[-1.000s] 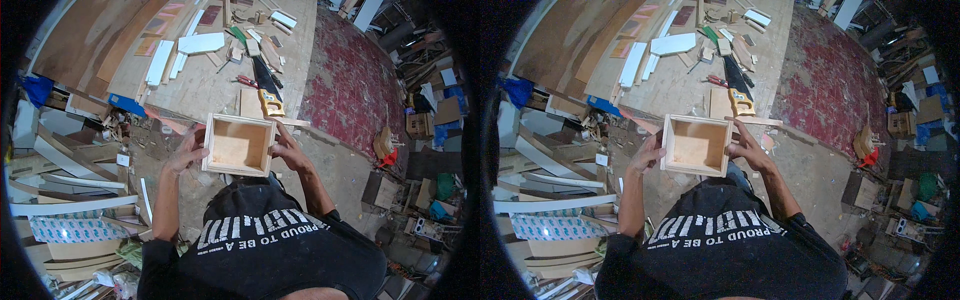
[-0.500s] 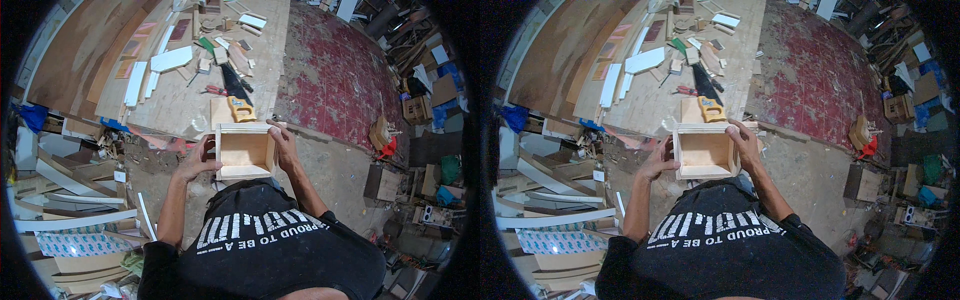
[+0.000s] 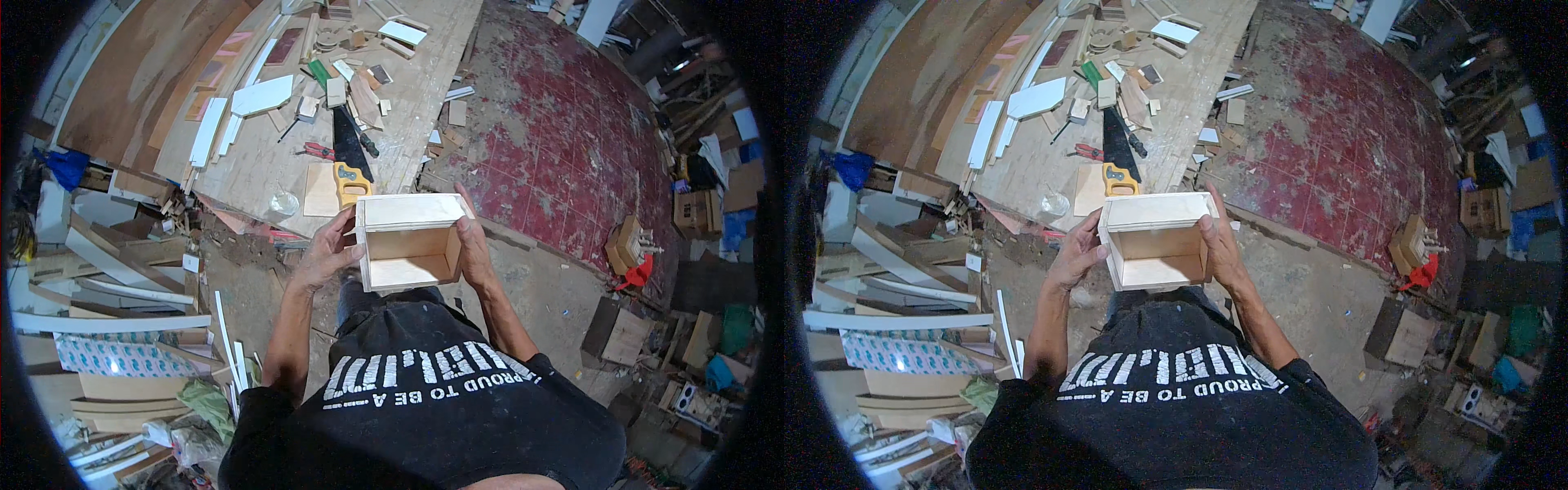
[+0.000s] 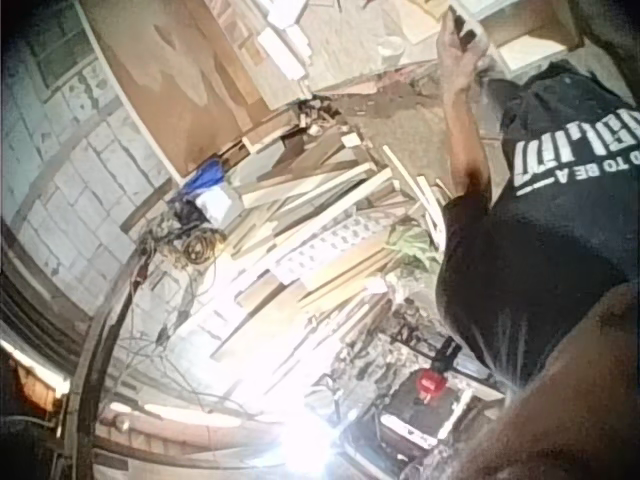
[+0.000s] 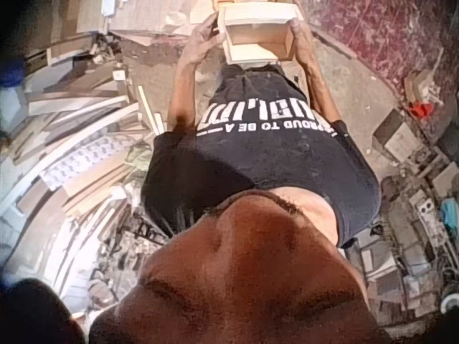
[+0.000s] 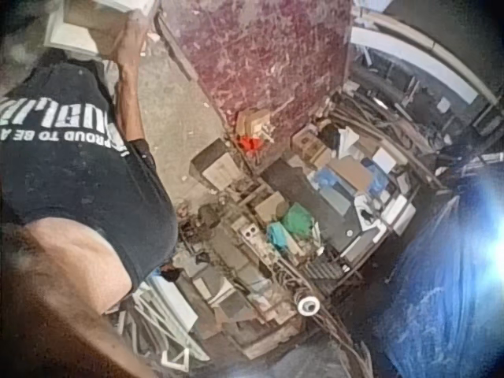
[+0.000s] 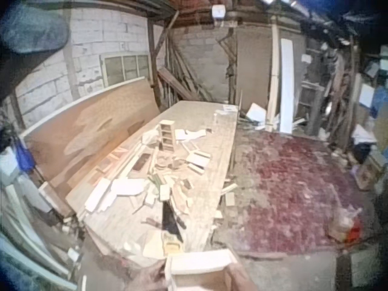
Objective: The person holds and turns a small wooden box, fits wooden pieces together on the workbench, marks a wooden piece with a pencil, and picks up a hand saw.
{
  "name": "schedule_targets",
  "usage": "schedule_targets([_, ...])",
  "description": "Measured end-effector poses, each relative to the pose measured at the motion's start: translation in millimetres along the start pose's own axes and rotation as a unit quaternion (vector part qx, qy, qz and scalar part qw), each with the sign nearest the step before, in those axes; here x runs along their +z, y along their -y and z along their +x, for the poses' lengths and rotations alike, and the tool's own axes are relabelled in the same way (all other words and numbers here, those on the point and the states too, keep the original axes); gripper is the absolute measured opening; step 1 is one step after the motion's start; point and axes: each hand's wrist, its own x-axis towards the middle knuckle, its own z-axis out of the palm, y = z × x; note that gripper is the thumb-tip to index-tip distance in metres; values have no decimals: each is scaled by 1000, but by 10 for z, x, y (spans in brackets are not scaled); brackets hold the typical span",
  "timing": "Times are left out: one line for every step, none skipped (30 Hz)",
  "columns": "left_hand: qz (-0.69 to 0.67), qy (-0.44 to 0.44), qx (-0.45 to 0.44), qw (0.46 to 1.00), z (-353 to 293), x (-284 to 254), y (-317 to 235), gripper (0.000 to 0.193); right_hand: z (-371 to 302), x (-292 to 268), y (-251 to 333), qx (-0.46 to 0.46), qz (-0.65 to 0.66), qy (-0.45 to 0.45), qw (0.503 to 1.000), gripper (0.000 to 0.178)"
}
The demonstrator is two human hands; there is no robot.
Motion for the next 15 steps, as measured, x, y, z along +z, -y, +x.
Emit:
schedule_targets([6,-5,-10,1000,29,33,-8,91,45,-51,-11,1,2,7,1000,94])
schedule_targets([12,-9,-20,1000,57,57,-19,93,92,-93,-25,5,24,13,1000,94])
schedule_targets([12,-14,-20,1000,87,75,-30,93,139,-125,-40,9,46,20,999,95])
schedule_targets([-48,-24,-32,998,106,79,-51,94,173,-133,-53,10,69,23,997,95])
schedule_targets([-108,-31,-43,993,129,79,-69,95,207,-134,-62,12,92,25,995,95])
schedule_targets([-106,-32,-42,993,167,60,-30,95,241,-129,-63,13,114,27,993,95])
schedule_targets([-107,-43,-54,992,205,-6,64,93,289,-89,-42,2,91,21,996,96])
schedule_targets([-110,-52,-66,990,259,-44,149,92,317,-49,-8,-1,90,22,996,96])
schedule_targets([-174,-21,-35,984,283,-86,224,84,322,8,24,3,73,23,997,98])
schedule_targets([-175,-17,-31,984,329,-126,226,84,346,32,36,6,54,21,998,99])
schedule_targets([-182,16,-25,983,369,-172,231,81,358,53,53,-1,55,22,998,99])
schedule_targets([-189,49,-18,981,417,-219,238,78,434,40,33,-3,50,20,999,99])
schedule_targets([-198,45,-33,979,444,-235,190,77,466,42,24,8,61,30,998,99])
schedule_targets([-202,46,-35,978,459,-276,181,77,487,61,25,19,72,40,996,98])
schedule_targets([-206,54,-33,977,465,-315,183,77,478,100,35,18,52,26,998,98])
